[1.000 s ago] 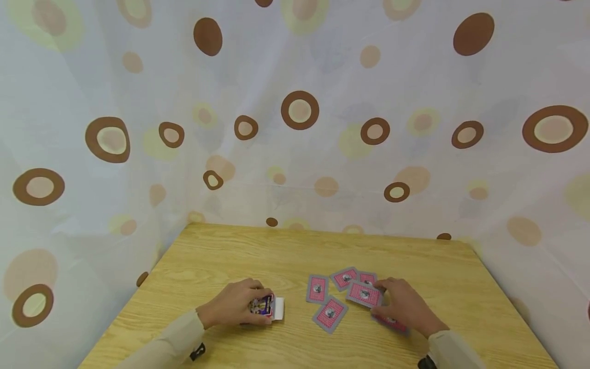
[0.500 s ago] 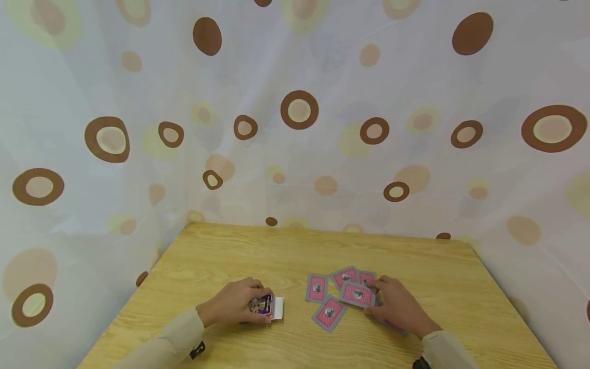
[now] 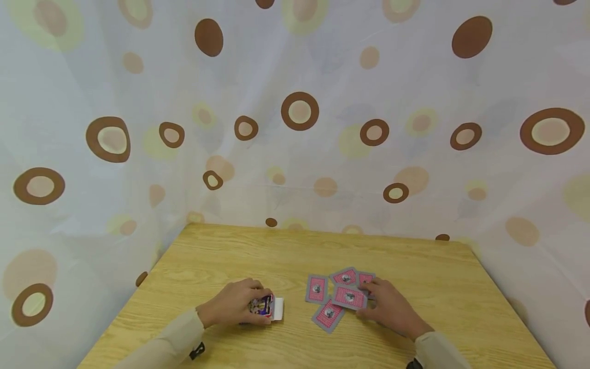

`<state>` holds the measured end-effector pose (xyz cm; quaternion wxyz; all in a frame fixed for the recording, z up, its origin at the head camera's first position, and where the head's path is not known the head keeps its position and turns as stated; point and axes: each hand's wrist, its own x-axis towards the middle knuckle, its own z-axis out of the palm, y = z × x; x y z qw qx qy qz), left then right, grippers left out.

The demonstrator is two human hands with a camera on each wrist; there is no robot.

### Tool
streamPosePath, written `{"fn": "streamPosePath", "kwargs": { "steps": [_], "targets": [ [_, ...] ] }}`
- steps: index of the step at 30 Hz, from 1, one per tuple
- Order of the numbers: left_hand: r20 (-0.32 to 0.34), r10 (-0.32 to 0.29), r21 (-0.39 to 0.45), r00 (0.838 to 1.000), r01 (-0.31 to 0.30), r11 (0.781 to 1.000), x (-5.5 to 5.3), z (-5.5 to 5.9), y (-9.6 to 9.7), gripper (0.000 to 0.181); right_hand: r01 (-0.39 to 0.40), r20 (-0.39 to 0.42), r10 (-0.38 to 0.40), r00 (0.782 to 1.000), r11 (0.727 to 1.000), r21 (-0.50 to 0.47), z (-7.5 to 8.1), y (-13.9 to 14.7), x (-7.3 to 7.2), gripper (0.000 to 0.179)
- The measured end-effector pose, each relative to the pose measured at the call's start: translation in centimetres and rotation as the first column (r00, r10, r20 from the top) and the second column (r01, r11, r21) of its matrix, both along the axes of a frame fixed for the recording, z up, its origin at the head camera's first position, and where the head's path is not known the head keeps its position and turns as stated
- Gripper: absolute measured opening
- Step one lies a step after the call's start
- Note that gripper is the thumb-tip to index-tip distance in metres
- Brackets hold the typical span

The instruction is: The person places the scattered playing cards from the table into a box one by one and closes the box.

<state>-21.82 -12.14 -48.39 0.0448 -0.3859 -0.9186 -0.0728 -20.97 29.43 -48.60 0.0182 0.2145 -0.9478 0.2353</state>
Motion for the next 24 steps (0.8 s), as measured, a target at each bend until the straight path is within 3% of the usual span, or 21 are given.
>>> {"fn": "streamPosePath", "kwargs": {
  "steps": [10,24],
  "targets": [
    [0.023,0.008,-0.002,1.0,-0.008,1.0,0.0,0.1,0.1,0.074,-0.02,0.032,0.021,0.999,0.999,-0.034,0.1,-1.1,-0.2,0.069],
    [0.008,0.004,0.003,1.0,-0.004,1.0,0.0,-0.1,0.2,0.073,-0.045,-0.026,0.046,0.999,0.999,0.021,0.0,-2.8,-0.5,0.067]
  ]
}}
